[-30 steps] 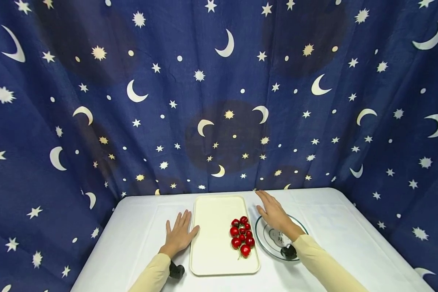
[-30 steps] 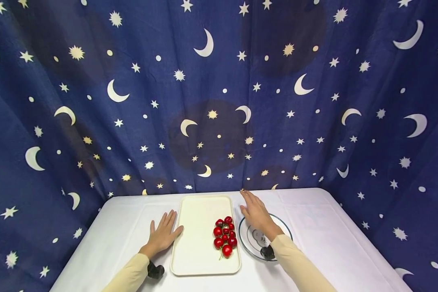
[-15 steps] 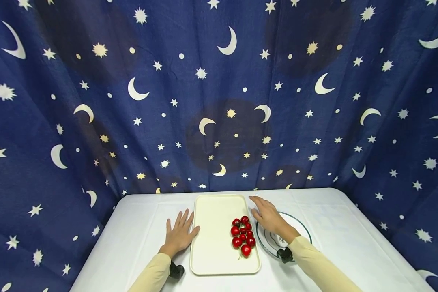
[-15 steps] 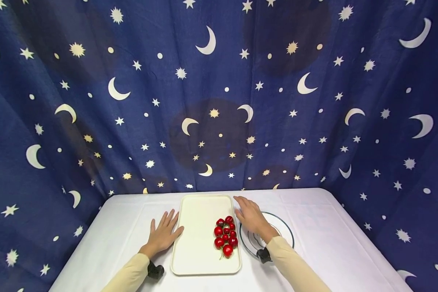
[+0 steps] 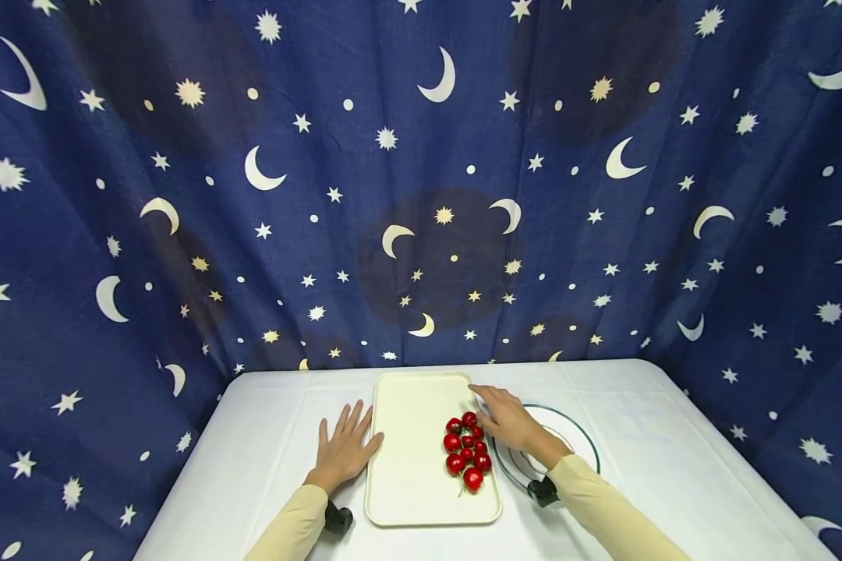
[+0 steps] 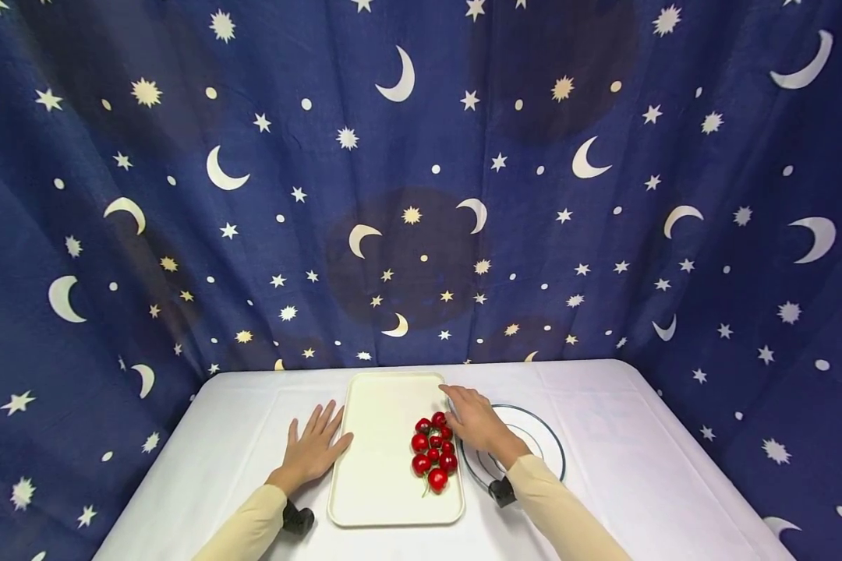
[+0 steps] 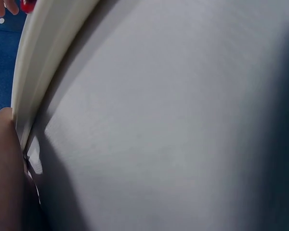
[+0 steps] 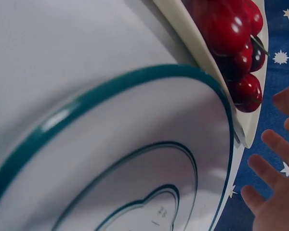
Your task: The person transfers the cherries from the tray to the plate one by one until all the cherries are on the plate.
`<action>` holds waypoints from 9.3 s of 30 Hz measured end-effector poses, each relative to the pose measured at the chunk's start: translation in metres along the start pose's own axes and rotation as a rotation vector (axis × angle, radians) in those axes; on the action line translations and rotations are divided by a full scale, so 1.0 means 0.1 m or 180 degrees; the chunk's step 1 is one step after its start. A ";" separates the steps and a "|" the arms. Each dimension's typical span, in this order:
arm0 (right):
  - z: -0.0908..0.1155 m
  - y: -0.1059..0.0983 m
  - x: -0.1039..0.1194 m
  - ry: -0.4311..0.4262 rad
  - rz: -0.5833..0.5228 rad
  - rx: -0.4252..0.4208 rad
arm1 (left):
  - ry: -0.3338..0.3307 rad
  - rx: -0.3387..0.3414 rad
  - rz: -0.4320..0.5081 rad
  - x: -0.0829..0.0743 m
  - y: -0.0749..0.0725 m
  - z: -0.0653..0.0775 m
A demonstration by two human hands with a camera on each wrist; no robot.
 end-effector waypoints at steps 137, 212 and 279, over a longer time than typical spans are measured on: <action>0.36 -0.24 -0.61 -0.0056 0.0696 -0.0212 | -0.0007 0.0019 0.0115 -0.10 -0.07 0.09; -0.21 0.11 0.13 -0.0993 0.0416 0.0245 | -0.0060 -0.0093 -0.0107 0.00 0.02 0.00; 0.19 -0.21 -0.49 -0.0323 0.0831 -0.0171 | -0.0009 -0.0101 0.0129 -0.10 -0.06 0.08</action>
Point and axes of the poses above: each hand's wrist, its own z-axis away from the middle knuckle, its own y-axis out of the palm, x = y × z, the point moved 2 cm from there along -z, towards the middle knuckle, and after that the axes turned 8 degrees about z, right-handed, at the moved point
